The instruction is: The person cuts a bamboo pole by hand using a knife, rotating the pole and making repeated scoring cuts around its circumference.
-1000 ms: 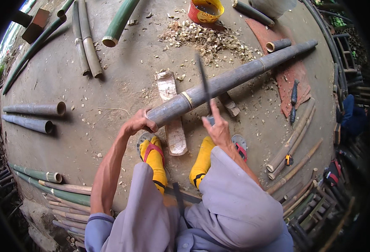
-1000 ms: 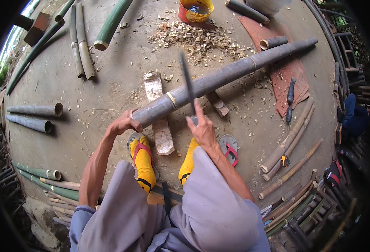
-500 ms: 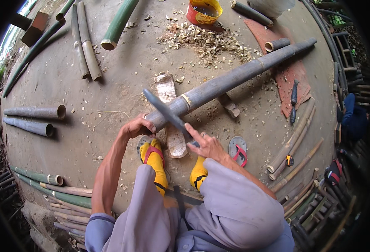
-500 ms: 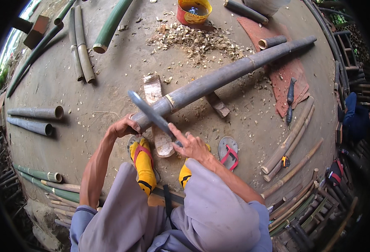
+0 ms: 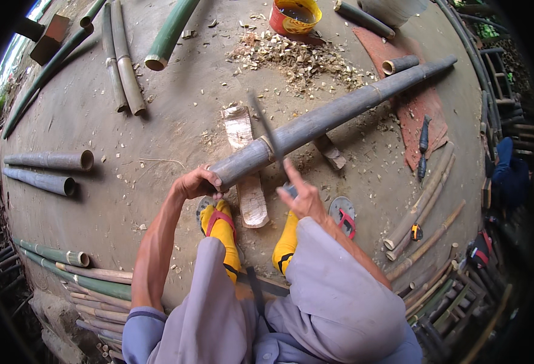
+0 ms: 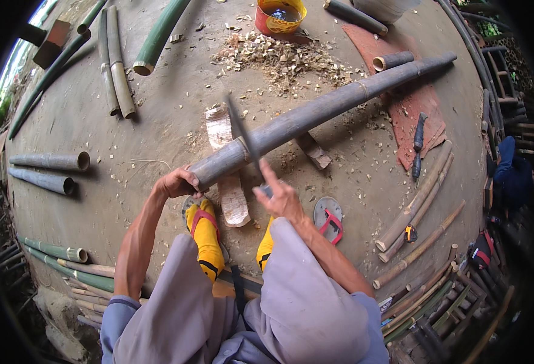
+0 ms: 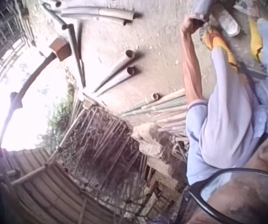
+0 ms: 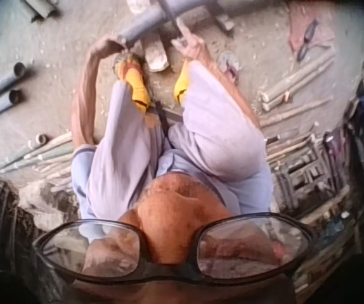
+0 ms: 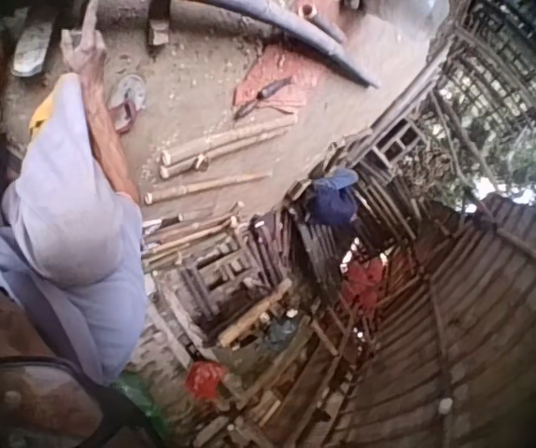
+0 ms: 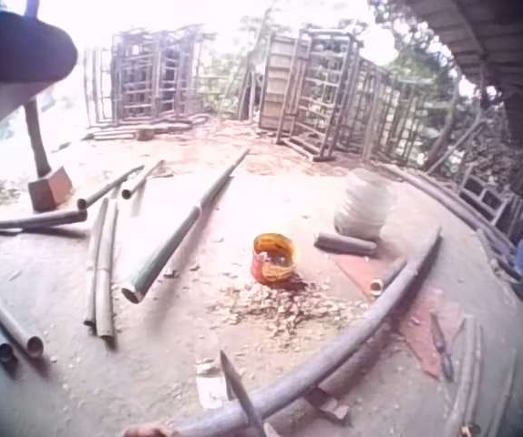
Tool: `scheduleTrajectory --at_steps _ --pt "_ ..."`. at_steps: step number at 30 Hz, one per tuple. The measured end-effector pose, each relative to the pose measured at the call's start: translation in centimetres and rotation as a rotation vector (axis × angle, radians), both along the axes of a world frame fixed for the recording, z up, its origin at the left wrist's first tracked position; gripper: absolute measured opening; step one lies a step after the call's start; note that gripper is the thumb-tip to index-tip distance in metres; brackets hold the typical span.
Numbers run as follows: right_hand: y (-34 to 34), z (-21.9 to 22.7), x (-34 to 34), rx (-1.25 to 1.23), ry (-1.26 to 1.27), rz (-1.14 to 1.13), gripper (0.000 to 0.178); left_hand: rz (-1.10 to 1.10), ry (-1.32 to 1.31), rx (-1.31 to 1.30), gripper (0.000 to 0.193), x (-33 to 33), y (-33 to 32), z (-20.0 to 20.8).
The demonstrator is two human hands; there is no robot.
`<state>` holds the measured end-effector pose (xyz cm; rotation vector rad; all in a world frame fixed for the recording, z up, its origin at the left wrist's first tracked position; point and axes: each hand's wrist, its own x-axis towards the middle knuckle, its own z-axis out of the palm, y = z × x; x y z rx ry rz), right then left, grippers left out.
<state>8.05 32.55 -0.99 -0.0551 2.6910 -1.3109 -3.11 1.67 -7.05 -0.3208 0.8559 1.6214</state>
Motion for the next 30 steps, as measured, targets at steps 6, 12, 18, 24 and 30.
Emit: scheduleTrajectory --at_steps 6,12,18,24,30 --pt "2.8 1.7 -2.8 0.022 -0.089 -0.393 0.071 0.016 0.063 -0.11 0.063 0.5 -0.7 0.5" --pt "6.9 4.8 0.1 0.064 -0.093 -0.495 0.072 -0.331 0.986 -0.741 0.077 0.9 -2.8 9.2" --pt "6.8 2.3 3.5 0.177 -0.065 -0.82 0.075 -0.286 1.129 -1.073 0.071 3.0 -10.4 12.2" --pt "11.8 -3.8 1.8 0.451 0.043 -0.858 0.057 -0.293 1.117 -1.208 0.075 6.4 -13.8 9.7" --pt "11.3 -4.5 -2.1 0.073 -0.017 -0.701 0.056 -0.277 1.132 -1.205 0.072 7.2 -13.4 9.3"
